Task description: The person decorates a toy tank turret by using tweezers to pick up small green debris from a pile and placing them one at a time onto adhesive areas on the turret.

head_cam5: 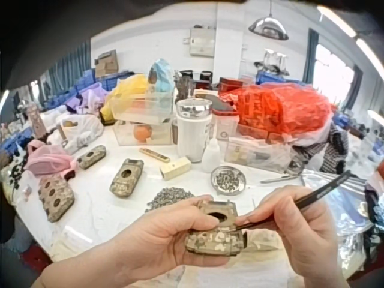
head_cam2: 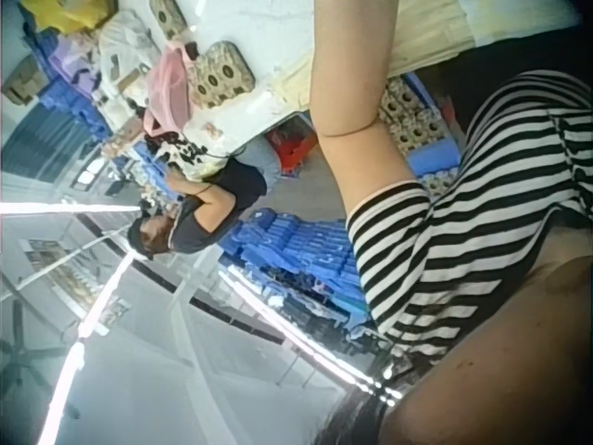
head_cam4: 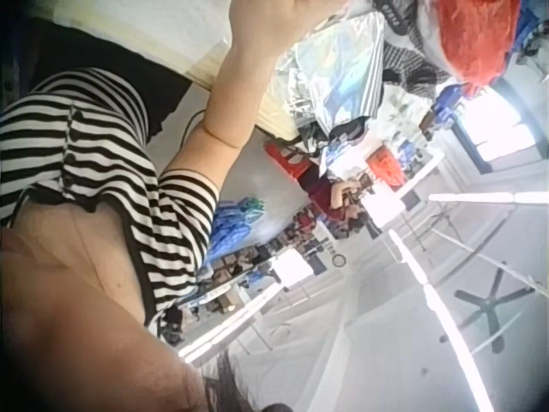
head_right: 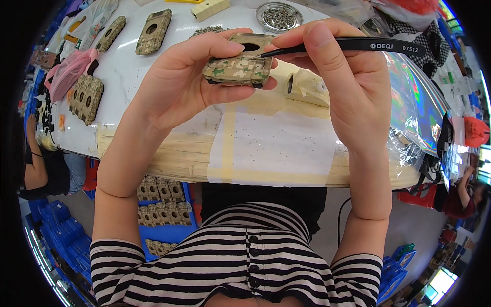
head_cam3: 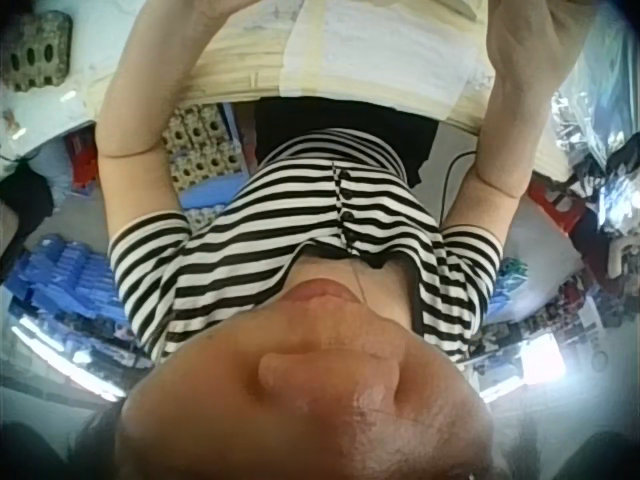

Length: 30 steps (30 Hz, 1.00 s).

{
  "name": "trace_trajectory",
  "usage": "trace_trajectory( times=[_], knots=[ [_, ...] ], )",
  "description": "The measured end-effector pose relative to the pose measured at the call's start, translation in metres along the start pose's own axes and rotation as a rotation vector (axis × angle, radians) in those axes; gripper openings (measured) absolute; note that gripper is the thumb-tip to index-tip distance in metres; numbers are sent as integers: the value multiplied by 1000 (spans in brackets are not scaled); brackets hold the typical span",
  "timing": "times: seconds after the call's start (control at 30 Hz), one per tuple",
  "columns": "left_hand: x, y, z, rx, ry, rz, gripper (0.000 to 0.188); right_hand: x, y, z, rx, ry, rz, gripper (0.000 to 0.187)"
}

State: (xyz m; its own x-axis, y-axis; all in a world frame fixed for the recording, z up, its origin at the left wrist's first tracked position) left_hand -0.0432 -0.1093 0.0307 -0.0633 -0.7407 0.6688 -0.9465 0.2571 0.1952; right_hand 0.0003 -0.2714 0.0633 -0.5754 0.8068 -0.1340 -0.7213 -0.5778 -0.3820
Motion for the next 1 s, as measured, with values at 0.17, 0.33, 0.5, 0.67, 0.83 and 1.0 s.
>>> trace_trajectory(
  times=[0.17,0.33,0.5,0.67,0.83,1.0],
  knots=[
    [0,0,0,-1,-8,5,36,-1,0,-1,1,6,14,37],
    [-1,-1,0,14,-25,27,39,-5,2,-3,44,-125,-55,38],
    [0,0,0,19,-93,16,50,-20,7,3,-39,-144,-87,37],
    [4,5,-1,114,-199,-40,63,-35,30,16,-235,249,-384,20],
    [4,4,1,150,-233,6,71,-44,49,12,-38,854,-453,12],
    [5,4,1,204,-329,33,82,-41,48,-1,-32,1017,-337,15]
  ],
)
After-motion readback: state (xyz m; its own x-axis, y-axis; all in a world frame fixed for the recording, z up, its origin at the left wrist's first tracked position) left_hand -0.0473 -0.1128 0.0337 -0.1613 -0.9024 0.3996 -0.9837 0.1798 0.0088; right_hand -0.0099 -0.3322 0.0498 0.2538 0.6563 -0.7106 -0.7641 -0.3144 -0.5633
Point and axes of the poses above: each hand's wrist, its own y-axis away from the middle knuckle, its own x-axis out of the palm, z = x × y, the point moved 4 cm from there along -y, towards the middle knuckle, and after that the axes turned 3 degrees about y, right-handed, at the moved point
